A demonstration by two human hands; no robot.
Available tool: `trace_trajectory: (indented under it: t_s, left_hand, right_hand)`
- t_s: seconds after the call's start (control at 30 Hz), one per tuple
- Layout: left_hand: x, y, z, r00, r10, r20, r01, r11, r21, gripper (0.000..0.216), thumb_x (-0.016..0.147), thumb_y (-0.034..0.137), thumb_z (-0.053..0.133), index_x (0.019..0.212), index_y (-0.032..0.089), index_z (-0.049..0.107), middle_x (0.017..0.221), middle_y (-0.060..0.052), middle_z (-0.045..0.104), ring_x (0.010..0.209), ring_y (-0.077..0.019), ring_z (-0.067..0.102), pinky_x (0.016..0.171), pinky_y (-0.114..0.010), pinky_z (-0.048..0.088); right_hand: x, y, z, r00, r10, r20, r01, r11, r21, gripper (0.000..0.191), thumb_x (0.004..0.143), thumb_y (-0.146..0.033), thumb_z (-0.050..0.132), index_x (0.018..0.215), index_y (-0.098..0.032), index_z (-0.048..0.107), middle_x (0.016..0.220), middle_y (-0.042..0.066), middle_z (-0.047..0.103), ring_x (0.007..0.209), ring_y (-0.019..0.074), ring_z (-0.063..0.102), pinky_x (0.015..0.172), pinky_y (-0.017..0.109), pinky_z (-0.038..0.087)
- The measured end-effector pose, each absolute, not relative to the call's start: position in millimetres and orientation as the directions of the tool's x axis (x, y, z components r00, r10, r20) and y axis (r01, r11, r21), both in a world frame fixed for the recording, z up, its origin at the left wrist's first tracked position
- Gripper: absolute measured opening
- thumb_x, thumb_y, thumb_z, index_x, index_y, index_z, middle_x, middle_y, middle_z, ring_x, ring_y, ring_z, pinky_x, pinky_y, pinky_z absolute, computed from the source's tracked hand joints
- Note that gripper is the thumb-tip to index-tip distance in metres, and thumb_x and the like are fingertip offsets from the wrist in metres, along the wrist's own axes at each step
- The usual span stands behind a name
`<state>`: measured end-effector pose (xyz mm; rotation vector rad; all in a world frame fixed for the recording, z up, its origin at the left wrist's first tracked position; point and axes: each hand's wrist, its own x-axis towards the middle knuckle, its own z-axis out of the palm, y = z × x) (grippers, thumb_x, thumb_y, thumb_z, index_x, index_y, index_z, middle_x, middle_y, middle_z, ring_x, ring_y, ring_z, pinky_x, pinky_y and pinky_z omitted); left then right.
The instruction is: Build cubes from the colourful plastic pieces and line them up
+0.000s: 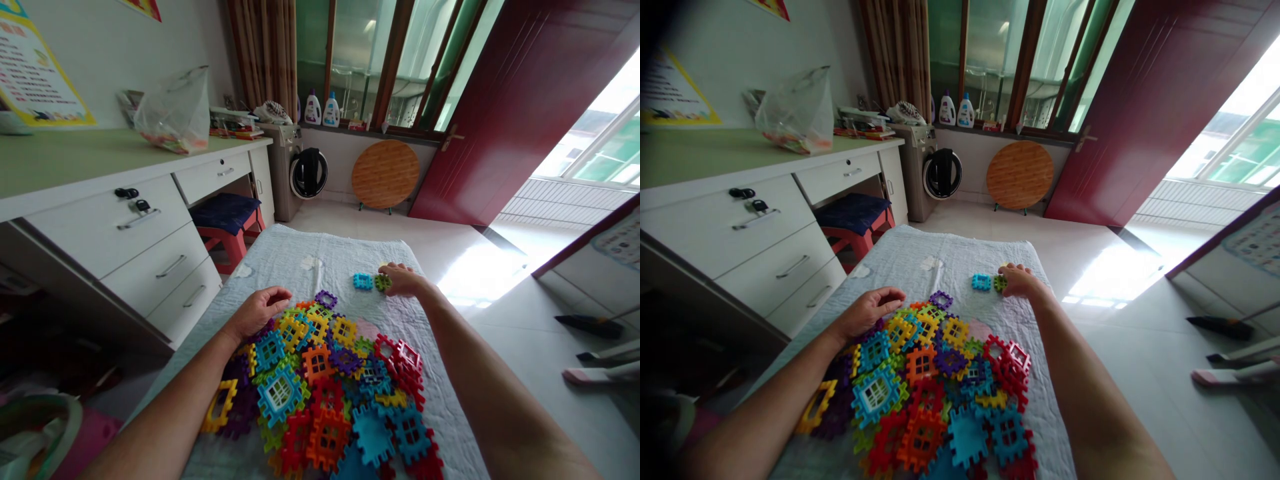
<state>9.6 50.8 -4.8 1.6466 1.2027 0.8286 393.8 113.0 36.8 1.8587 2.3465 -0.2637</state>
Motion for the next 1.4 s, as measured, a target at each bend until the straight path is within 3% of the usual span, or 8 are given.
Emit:
trace_trajectory:
  t_s: [0.17,0.4,0.57,0.8,0.9,1.03,1.23,1.4]
  left_hand:
    - [9.3,50.9,-5.8,0.289,0.957,0.013,0.351,-0.119,0.929,0.032,0.076,0.042,0.062,0.096,0.017,0.064,0.094,-0.006,0.069,0.09,-0.0213,0.063,0.088,-0.034,0.046]
    - [8.7,51.7,-7.1,0.295,0.955,0.019,0.349,-0.127,0.928,0.032,0.075,0.042,0.062,0.095,0.017,0.065,0.093,-0.005,0.069,0.09,-0.0212,0.063,0.088,-0.034,0.046]
    - [10.1,50.3,-1.7,0.303,0.953,0.02,0.362,-0.134,0.923,0.033,0.075,0.042,0.061,0.096,0.017,0.065,0.095,-0.006,0.069,0.09,-0.0219,0.063,0.088,-0.036,0.046]
    - [15.8,40.2,12.8,0.425,0.902,-0.08,0.371,-0.092,0.924,0.038,0.076,0.046,0.059,0.102,0.019,0.065,0.1,-0.005,0.069,0.096,-0.0243,0.062,0.088,-0.035,0.047]
    - [16.0,38.7,14.3,0.449,0.892,-0.046,0.376,-0.142,0.916,0.037,0.075,0.045,0.059,0.1,0.02,0.067,0.103,-0.004,0.068,0.099,-0.0252,0.061,0.091,-0.037,0.046]
    - [16.7,37.4,15.5,0.451,0.891,-0.047,0.362,-0.135,0.922,0.035,0.074,0.045,0.06,0.097,0.02,0.069,0.099,-0.004,0.07,0.097,-0.0253,0.061,0.088,-0.036,0.047]
    - [19.9,35.1,15.6,0.425,0.902,-0.078,0.341,-0.079,0.937,0.034,0.074,0.045,0.06,0.096,0.019,0.068,0.094,-0.004,0.071,0.088,-0.023,0.064,0.079,-0.032,0.05]
    - [21.2,33.7,16.9,0.415,0.907,-0.068,0.359,-0.095,0.929,0.035,0.074,0.045,0.059,0.095,0.018,0.067,0.094,-0.004,0.071,0.088,-0.0234,0.064,0.081,-0.033,0.05]
  right_hand:
    - [363.1,109.9,37.5,-0.276,0.954,-0.113,0.96,0.268,-0.081,0.076,0.063,-0.039,0.066,0.134,-0.023,0.042,0.127,0.011,0.049,0.11,0.031,0.041,0.091,0.041,0.03]
    - [332.8,114.1,27.9,-0.307,0.945,-0.112,0.951,0.303,-0.057,0.046,0.067,-0.036,0.061,0.111,-0.024,0.06,0.113,0.009,0.057,0.102,0.0294,0.046,0.086,0.041,0.031]
    - [329.2,105.9,34.8,-0.285,0.954,-0.089,0.958,0.281,-0.056,0.053,0.066,-0.035,0.063,0.117,-0.021,0.057,0.117,0.012,0.054,0.105,0.0318,0.045,0.087,0.043,0.032]
    - [280.4,70.1,41.0,-0.551,0.834,-0.03,0.779,0.501,-0.377,0.055,0.079,-0.039,0.057,0.129,-0.018,0.047,0.132,0.013,0.048,0.118,0.0272,0.043,0.096,0.04,0.033]
    - [261.2,63.2,39.7,-0.634,0.772,-0.04,0.719,0.569,-0.398,0.051,0.078,-0.034,0.059,0.126,-0.02,0.049,0.127,0.012,0.052,0.115,0.0257,0.046,0.095,0.039,0.034]
    - [258.7,57.6,41.5,-0.698,0.713,-0.068,0.675,0.623,-0.394,0.039,0.07,-0.016,0.06,0.11,-0.018,0.059,0.102,0.008,0.059,0.095,0.0196,0.053,0.085,0.032,0.04]
    - [280.3,40.4,39.8,-0.569,0.823,0.01,0.728,0.509,-0.459,0.029,0.07,-0.007,0.05,0.095,-0.018,0.06,0.092,0.005,0.059,0.08,0.0144,0.053,0.074,0.025,0.04]
    - [297.1,27.2,36.4,-0.361,0.917,0.171,0.838,0.399,-0.373,0.029,0.071,-0.003,0.042,0.088,-0.018,0.06,0.088,0.005,0.058,0.082,0.0164,0.052,0.077,0.026,0.038]
